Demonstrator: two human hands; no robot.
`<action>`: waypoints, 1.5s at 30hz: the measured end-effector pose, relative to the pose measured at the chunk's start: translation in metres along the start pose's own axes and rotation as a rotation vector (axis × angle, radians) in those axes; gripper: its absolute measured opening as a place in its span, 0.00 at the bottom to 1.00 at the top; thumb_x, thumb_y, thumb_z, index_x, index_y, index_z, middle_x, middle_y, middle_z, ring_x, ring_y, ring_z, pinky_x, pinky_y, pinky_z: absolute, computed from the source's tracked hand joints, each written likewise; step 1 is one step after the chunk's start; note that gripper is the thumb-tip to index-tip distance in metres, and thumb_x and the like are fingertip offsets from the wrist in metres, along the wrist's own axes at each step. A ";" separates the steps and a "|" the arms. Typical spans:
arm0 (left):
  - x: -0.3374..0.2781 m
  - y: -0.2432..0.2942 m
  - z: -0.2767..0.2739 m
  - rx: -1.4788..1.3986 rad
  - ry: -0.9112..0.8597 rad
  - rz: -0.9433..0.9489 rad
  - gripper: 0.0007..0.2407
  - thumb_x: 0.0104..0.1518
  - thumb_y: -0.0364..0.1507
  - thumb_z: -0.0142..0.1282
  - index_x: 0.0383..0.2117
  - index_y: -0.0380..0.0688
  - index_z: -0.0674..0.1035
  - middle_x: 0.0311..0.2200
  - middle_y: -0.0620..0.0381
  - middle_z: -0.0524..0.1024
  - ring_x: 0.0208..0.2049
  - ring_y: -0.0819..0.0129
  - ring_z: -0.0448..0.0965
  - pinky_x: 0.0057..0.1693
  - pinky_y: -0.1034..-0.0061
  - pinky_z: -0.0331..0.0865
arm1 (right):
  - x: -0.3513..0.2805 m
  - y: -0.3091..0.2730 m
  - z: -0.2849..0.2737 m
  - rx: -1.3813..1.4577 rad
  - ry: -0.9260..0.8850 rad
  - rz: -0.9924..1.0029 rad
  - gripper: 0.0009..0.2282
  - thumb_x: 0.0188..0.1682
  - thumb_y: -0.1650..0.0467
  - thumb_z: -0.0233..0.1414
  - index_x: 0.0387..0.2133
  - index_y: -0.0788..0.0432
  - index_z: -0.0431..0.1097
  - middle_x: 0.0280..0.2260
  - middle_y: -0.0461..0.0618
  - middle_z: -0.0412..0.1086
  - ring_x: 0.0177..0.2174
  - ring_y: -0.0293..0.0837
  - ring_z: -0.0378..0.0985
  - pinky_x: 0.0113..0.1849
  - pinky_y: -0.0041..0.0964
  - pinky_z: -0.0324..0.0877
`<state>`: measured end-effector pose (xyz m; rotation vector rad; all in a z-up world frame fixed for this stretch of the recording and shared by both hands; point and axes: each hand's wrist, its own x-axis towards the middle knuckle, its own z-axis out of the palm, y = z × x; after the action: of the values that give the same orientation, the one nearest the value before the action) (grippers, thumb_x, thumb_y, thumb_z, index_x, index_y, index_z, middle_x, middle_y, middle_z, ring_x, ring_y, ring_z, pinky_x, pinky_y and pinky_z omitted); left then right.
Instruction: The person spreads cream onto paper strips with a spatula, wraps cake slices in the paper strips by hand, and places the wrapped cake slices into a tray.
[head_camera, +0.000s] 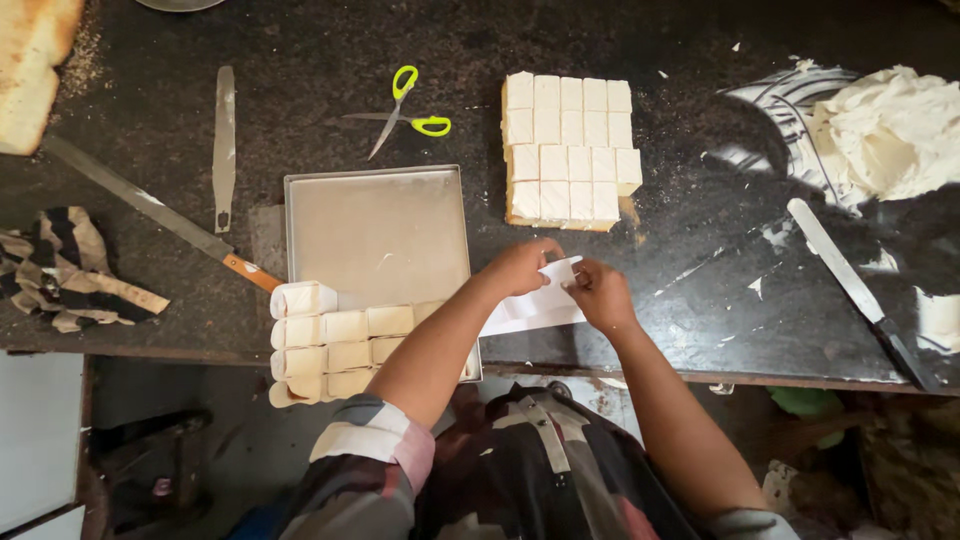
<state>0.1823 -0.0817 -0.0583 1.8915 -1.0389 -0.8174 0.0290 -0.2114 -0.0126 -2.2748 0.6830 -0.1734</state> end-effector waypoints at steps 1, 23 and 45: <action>0.001 -0.001 -0.001 0.001 0.001 0.001 0.20 0.43 0.25 0.67 0.46 0.47 0.79 0.31 0.51 0.81 0.34 0.56 0.83 0.42 0.64 0.74 | 0.002 0.004 0.003 0.001 0.001 -0.001 0.12 0.40 0.72 0.64 0.36 0.64 0.75 0.26 0.55 0.76 0.26 0.47 0.79 0.32 0.39 0.73; -0.005 0.008 -0.032 -0.282 -0.116 0.007 0.19 0.49 0.19 0.65 0.49 0.40 0.80 0.26 0.58 0.83 0.29 0.76 0.79 0.39 0.77 0.73 | 0.023 0.011 -0.004 0.558 -0.316 0.186 0.01 0.46 0.76 0.58 0.27 0.61 0.73 0.25 0.40 0.72 0.27 0.32 0.69 0.30 0.30 0.66; 0.013 -0.031 -0.014 -0.120 -0.097 -0.019 0.10 0.54 0.31 0.68 0.29 0.34 0.84 0.25 0.52 0.82 0.28 0.70 0.78 0.38 0.71 0.72 | 0.026 0.030 0.008 0.556 -0.289 0.034 0.09 0.43 0.77 0.62 0.37 0.62 0.74 0.27 0.47 0.72 0.27 0.34 0.71 0.29 0.34 0.67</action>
<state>0.2106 -0.0778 -0.0808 1.7777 -1.0093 -0.9695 0.0405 -0.2379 -0.0411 -1.7088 0.4506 -0.0113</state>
